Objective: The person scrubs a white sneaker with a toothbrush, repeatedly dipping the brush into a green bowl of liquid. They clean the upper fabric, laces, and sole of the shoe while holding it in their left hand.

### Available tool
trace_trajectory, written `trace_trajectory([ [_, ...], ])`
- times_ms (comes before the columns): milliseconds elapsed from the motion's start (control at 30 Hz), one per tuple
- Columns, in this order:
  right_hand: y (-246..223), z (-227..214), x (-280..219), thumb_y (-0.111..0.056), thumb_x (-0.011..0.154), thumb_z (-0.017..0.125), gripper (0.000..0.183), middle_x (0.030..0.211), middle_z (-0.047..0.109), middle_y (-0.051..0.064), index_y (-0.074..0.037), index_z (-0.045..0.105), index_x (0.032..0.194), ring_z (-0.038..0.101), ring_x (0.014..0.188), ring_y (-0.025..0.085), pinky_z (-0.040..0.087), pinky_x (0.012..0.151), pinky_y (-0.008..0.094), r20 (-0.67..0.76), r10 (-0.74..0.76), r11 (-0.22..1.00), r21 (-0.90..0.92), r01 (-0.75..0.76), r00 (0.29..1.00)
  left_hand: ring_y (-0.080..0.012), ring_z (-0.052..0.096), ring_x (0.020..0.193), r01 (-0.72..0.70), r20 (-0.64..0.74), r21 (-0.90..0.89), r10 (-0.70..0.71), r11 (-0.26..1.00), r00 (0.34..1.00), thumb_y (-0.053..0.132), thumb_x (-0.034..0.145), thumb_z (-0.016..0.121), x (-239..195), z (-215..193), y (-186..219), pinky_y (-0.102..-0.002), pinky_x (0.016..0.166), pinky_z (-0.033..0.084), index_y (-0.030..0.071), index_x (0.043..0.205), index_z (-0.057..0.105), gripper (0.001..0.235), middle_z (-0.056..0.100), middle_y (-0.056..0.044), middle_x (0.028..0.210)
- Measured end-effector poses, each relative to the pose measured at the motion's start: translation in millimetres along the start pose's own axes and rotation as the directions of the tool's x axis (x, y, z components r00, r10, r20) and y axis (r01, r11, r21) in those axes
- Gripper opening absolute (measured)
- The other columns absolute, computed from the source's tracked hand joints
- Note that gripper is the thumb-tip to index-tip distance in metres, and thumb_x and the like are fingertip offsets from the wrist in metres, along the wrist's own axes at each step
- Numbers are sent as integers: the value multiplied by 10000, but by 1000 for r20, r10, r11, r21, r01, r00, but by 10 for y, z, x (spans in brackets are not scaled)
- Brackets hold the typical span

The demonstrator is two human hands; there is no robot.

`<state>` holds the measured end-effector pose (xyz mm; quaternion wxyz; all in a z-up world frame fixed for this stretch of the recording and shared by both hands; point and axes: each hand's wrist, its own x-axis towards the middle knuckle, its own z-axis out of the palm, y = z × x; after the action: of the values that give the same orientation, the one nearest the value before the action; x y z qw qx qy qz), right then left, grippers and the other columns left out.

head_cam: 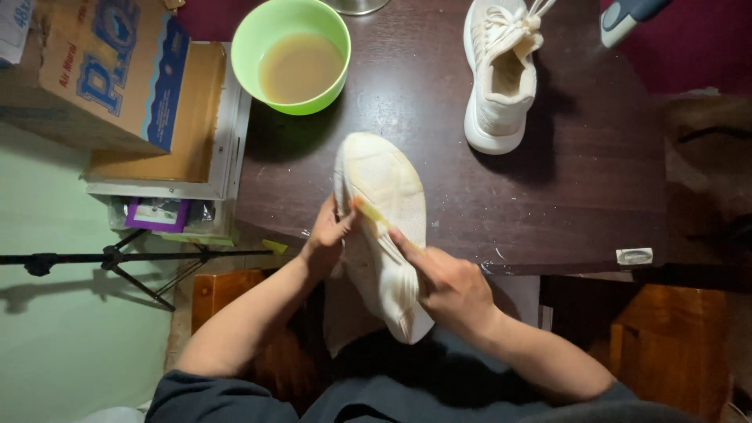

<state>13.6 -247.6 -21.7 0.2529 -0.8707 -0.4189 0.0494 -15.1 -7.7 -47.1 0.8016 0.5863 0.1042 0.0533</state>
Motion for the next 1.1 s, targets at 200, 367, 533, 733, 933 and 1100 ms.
trace_trajectory([
  [200, 159, 96, -449, -56, 781, 554, 914, 707, 489, -13, -463, 323, 1566, 504, 560, 268, 537, 532, 466, 178, 172, 985, -16, -172, 969, -260, 615, 1199, -66, -64, -2, 66, 998, 996, 527, 811, 734, 127, -243, -57, -375, 1047, 519, -4, 1380, 505, 812, 644, -150, 1306],
  [367, 84, 11, -109, -170, 836, 608, 818, 746, 499, -9, -365, 340, 1585, 506, 558, 234, 512, 517, 432, 48, 18, 999, 32, -19, 999, -261, 623, 1156, -80, 50, -26, 81, 996, 995, 470, 848, 743, 104, -209, -165, -375, 1004, 538, -1, 1349, 528, 720, 650, -144, 1272],
  [533, -247, -250, 197, -164, 926, 452, 662, 634, 499, 76, -427, 457, 1533, 626, 516, 362, 567, 521, 489, -86, 45, 997, -58, -50, 995, -193, 604, 953, -85, 33, -5, 85, 996, 996, 246, 726, 908, -14, 75, -56, -442, 882, 565, 108, 1310, 569, 690, 677, -75, 1084],
  [733, -40, -195, -340, -43, 819, 502, 865, 713, 480, -7, -432, 337, 1574, 507, 518, 279, 521, 501, 488, 128, 123, 992, -37, -119, 984, -265, 610, 1216, -36, 75, -151, 48, 988, 996, 332, 864, 752, 34, -98, -95, -391, 1054, 527, 43, 1438, 467, 703, 627, -152, 1342],
  [933, 23, -255, -324, -96, 692, 564, 1026, 766, 532, 4, -495, 267, 1589, 589, 650, 307, 531, 655, 497, 327, 266, 964, -64, -259, 907, -312, 594, 1251, -73, 89, -34, 75, 997, 993, 559, 817, 728, 54, -76, 60, -442, 1103, 513, 36, 1459, 430, 880, 604, -170, 1364],
  [1100, -136, -229, 55, -145, 906, 562, 730, 749, 588, 13, -412, 376, 1560, 554, 570, 281, 484, 520, 461, 59, 113, 992, 47, -116, 992, -278, 629, 1209, 49, 151, -220, -16, 974, 988, 436, 845, 767, -71, 54, -169, -401, 1037, 540, 28, 1431, 457, 778, 623, -179, 1351],
])
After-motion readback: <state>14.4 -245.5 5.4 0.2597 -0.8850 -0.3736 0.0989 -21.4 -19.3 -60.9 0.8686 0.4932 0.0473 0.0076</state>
